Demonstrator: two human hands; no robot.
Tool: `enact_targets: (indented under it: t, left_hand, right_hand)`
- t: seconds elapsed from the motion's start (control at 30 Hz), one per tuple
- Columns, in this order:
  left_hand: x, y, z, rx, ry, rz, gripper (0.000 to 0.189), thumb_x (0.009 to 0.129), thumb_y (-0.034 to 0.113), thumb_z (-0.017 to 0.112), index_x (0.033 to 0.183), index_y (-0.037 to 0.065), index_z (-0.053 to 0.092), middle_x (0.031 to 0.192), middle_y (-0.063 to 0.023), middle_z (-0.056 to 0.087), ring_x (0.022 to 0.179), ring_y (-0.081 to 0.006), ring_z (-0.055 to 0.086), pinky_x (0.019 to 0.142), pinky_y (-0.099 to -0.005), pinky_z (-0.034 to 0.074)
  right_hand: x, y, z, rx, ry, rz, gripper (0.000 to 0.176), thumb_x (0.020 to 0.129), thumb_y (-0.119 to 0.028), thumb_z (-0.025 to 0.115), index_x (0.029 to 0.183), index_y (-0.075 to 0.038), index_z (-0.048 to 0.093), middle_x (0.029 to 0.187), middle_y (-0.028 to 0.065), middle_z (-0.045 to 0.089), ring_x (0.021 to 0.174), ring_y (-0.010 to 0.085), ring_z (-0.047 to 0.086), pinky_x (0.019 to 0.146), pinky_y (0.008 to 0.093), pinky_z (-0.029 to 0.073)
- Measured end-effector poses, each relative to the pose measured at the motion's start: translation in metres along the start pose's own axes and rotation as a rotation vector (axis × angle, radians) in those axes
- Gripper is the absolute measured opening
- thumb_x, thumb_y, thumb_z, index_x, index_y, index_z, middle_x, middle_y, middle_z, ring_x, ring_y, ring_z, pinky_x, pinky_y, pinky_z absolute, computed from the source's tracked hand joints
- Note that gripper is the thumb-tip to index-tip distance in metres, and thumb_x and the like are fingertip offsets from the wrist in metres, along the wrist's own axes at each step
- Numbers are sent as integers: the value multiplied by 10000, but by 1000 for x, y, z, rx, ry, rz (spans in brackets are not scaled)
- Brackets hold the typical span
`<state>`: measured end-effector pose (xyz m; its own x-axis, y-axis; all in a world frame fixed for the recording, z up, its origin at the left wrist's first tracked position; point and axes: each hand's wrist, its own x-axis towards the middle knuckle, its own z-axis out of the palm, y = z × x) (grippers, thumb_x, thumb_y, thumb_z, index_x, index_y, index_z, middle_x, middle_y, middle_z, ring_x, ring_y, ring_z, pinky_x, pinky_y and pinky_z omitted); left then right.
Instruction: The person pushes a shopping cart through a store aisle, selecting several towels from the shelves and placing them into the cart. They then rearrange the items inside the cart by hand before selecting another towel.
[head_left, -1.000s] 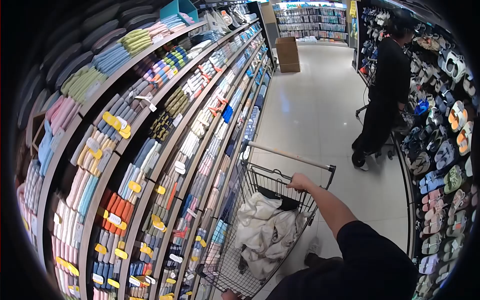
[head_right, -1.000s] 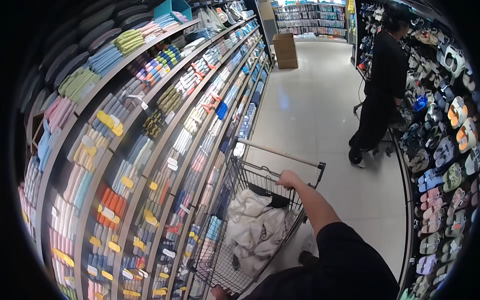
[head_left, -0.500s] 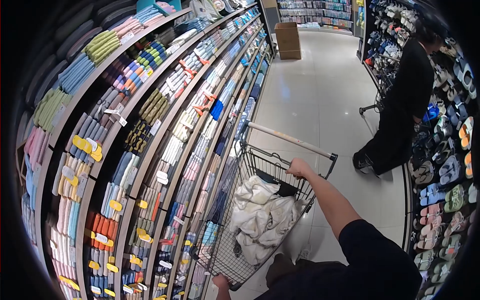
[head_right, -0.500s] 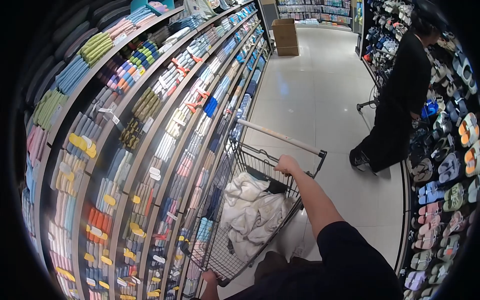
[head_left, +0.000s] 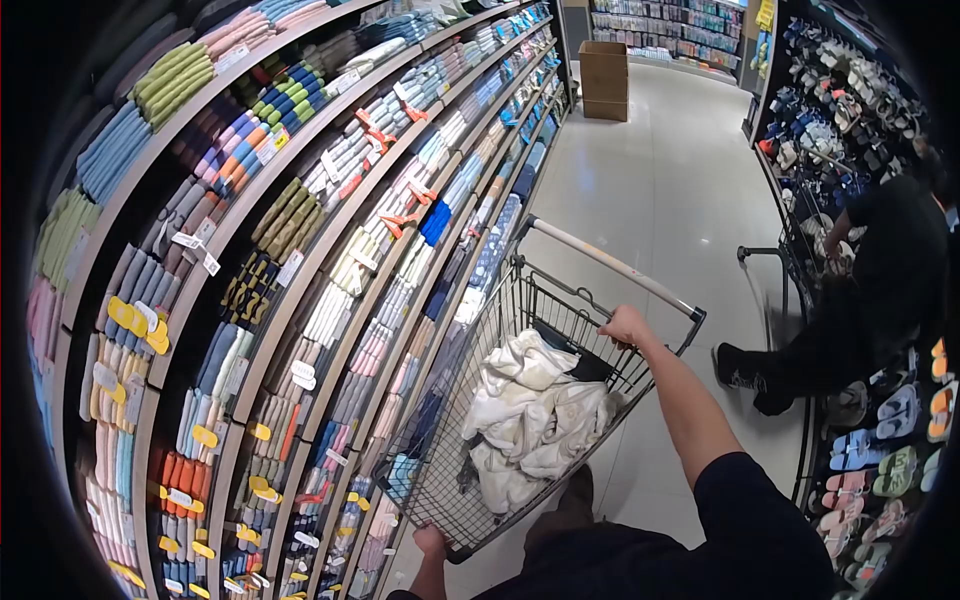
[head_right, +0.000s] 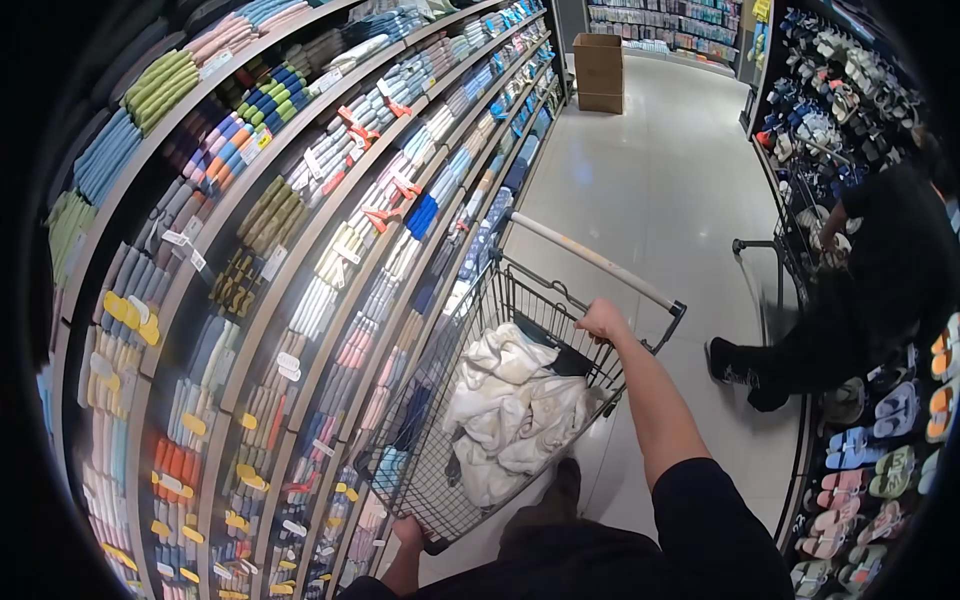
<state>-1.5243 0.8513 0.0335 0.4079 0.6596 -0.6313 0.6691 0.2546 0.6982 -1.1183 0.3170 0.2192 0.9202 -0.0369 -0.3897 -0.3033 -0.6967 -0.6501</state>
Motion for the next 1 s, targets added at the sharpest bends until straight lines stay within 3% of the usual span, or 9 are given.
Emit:
enact_targets:
  t: [0.17, 0.23, 0.3, 0.4, 0.57, 0.8, 1.0]
  left_hand:
    - [3, 38, 56, 16, 31, -43, 275, 920, 45, 469, 1175, 42, 570, 609, -82, 537, 431, -205, 546, 373, -384, 500]
    - [7, 51, 82, 39, 9, 20, 394, 845, 5, 449, 1229, 6, 538, 613, -80, 508, 412, -199, 513, 373, -387, 491]
    - [12, 60, 106, -2, -10, 63, 340, 854, 17, 476, 1184, -10, 552, 643, -109, 556, 427, -218, 558, 367, -376, 490]
    - [21, 77, 139, -31, -36, 96, 289, 854, 19, 505, 1131, -38, 565, 690, -153, 613, 442, -247, 612, 364, -365, 490]
    - [24, 117, 201, 61, 6, 86, 274, 853, 18, 496, 1109, -48, 569, 739, -193, 633, 422, -260, 620, 393, -358, 516]
    - [36, 157, 278, 196, -11, 158, 275, 884, 60, 517, 1120, -63, 587, 615, -157, 638, 472, -268, 660, 423, -356, 548]
    - [28, 199, 348, 127, -3, 167, 284, 893, 46, 499, 1135, -59, 602, 625, -141, 617, 455, -240, 632, 389, -366, 525]
  right_hand:
    - [52, 7, -34, 32, 0, 42, 285, 785, -202, 766, 788, 65, 667, 628, 108, 663, 501, 206, 657, 463, 338, 523]
    - [74, 8, -50, 5, -1, 28, 283, 783, -195, 769, 802, 67, 665, 629, 109, 661, 505, 206, 656, 461, 339, 521]
    - [98, 16, -61, 69, 18, 73, 274, 778, -177, 774, 831, 68, 665, 639, 117, 662, 508, 206, 653, 457, 342, 521]
    - [134, 26, -81, 120, 54, 67, 301, 773, -212, 763, 732, 67, 655, 610, 129, 660, 482, 221, 655, 479, 357, 533]
    - [179, 29, -117, 117, 68, 81, 296, 775, -208, 775, 765, 62, 653, 616, 126, 659, 475, 217, 653, 476, 349, 533]
    - [259, 46, -163, 126, 71, 96, 280, 780, -192, 776, 763, 59, 651, 594, 109, 638, 463, 221, 648, 452, 342, 517]
    - [330, 43, -208, 105, 28, 72, 270, 785, -164, 766, 794, 77, 646, 627, 130, 648, 471, 216, 631, 433, 347, 526]
